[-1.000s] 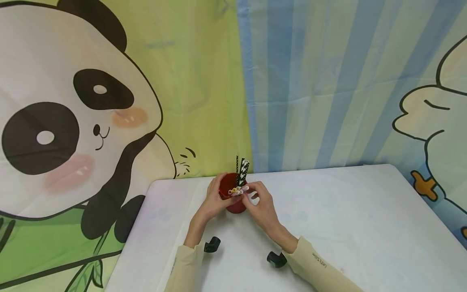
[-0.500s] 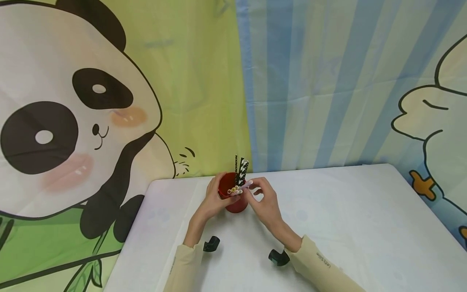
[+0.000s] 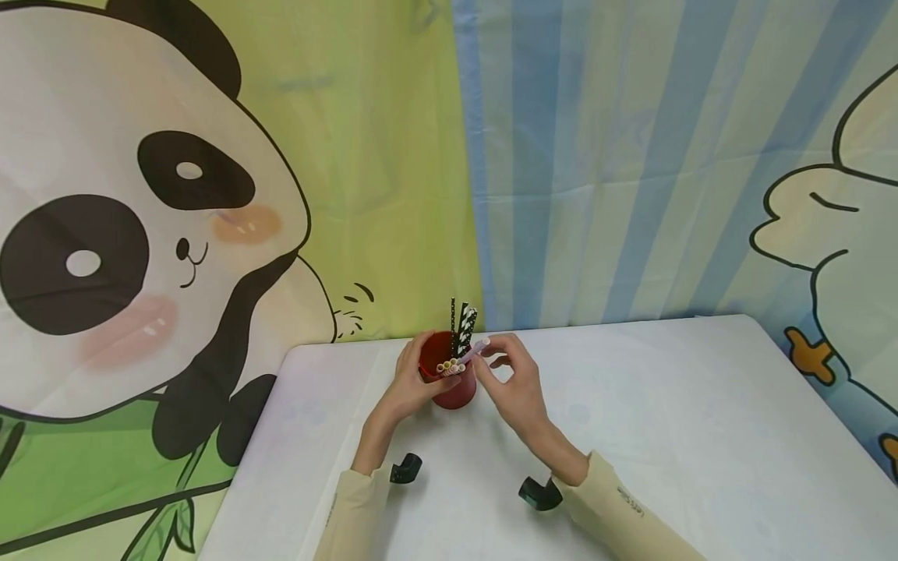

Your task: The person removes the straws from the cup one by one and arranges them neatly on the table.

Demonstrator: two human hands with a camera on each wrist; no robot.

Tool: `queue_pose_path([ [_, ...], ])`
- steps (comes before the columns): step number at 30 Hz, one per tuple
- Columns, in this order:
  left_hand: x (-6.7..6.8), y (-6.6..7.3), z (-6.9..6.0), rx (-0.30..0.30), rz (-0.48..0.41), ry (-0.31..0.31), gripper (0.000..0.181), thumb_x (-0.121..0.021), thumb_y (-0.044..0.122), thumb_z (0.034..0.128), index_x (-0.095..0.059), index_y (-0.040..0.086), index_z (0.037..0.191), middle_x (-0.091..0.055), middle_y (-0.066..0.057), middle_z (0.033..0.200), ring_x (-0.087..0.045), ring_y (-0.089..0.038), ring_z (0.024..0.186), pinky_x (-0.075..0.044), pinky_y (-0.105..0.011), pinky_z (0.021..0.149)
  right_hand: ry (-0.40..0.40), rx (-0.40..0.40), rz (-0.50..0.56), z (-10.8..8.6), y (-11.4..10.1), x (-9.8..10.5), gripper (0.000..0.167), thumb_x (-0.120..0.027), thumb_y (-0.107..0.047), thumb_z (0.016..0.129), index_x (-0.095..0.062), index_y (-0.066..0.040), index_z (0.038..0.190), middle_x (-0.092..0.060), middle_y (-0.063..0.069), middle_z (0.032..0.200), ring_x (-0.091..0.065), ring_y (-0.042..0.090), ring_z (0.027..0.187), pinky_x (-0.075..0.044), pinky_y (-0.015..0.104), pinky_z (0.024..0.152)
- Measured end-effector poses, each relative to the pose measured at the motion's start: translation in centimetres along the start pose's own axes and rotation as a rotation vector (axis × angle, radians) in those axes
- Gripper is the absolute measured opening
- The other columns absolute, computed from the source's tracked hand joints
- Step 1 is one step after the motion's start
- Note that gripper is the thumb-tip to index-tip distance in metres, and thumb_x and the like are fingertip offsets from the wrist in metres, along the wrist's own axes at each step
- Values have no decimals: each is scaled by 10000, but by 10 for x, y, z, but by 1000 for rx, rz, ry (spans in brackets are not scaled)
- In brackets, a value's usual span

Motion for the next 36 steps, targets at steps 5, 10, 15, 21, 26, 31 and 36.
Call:
queue_pose_path([
  [5,0,0,0,-3,-9,-4,864,-845,416,779,-343,380,1481,-449,60,1427,-356,-191,1365,-467,-532,1058,0,-17,11,3,-7,4,188,-693,27,901,-637,21,1080,-645,143,1039,-619,343,967,-562,420,760],
  [10,-1,-1,0,7,-17,-10,873,-843,400,785,-329,385,1489,-436,68,1438,-346,-188,1375,-477,-529,1054,7,-24,24,7,-13,8,185,-689,37,900,-639,36,1077,-652,161,1027,-622,333,967,-560,480,774],
  [15,-2,-3,1,13,-23,-13,882,-846,380,783,-320,398,1490,-434,73,1440,-345,-189,1378,-482,-529,1051,21,-2,45,10,-15,14,186,-687,38,899,-640,26,1079,-660,153,1028,-630,317,969,-564,437,786],
  [21,-2,-4,1,6,-20,-2,891,-844,368,784,-325,345,1509,-440,20,1455,-341,-223,1390,-470,-551,1057,37,15,60,11,9,21,205,-702,-27,913,-646,-53,1109,-658,77,1060,-627,212,995,-547,227,809],
  [26,-2,-4,1,13,-25,-3,894,-841,361,788,-325,322,1517,-436,10,1461,-334,-231,1396,-464,-554,1062,61,20,54,15,-3,31,220,-682,56,897,-639,9,1107,-653,151,1050,-623,214,988,-531,199,816],
  [31,-2,-5,1,17,-18,-4,892,-842,392,786,-324,342,1511,-430,17,1464,-327,-231,1405,-459,-555,1067,72,33,36,20,-14,42,234,-657,115,881,-622,78,1109,-642,215,1049,-609,257,992,-525,208,836],
  [36,-2,-5,1,22,-7,-4,885,-838,419,785,-324,360,1503,-427,23,1462,-331,-229,1403,-474,-546,1053,67,35,-4,21,-6,48,221,-682,54,895,-649,1,1107,-655,132,1059,-601,225,1011,-521,289,872],
])
Point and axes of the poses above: each hand's wrist, its own z-axis towards the middle knuckle, its own x-axis out of the back of the hand, y = z × x, the point moved 9 cm from there along z, towards the middle knuckle
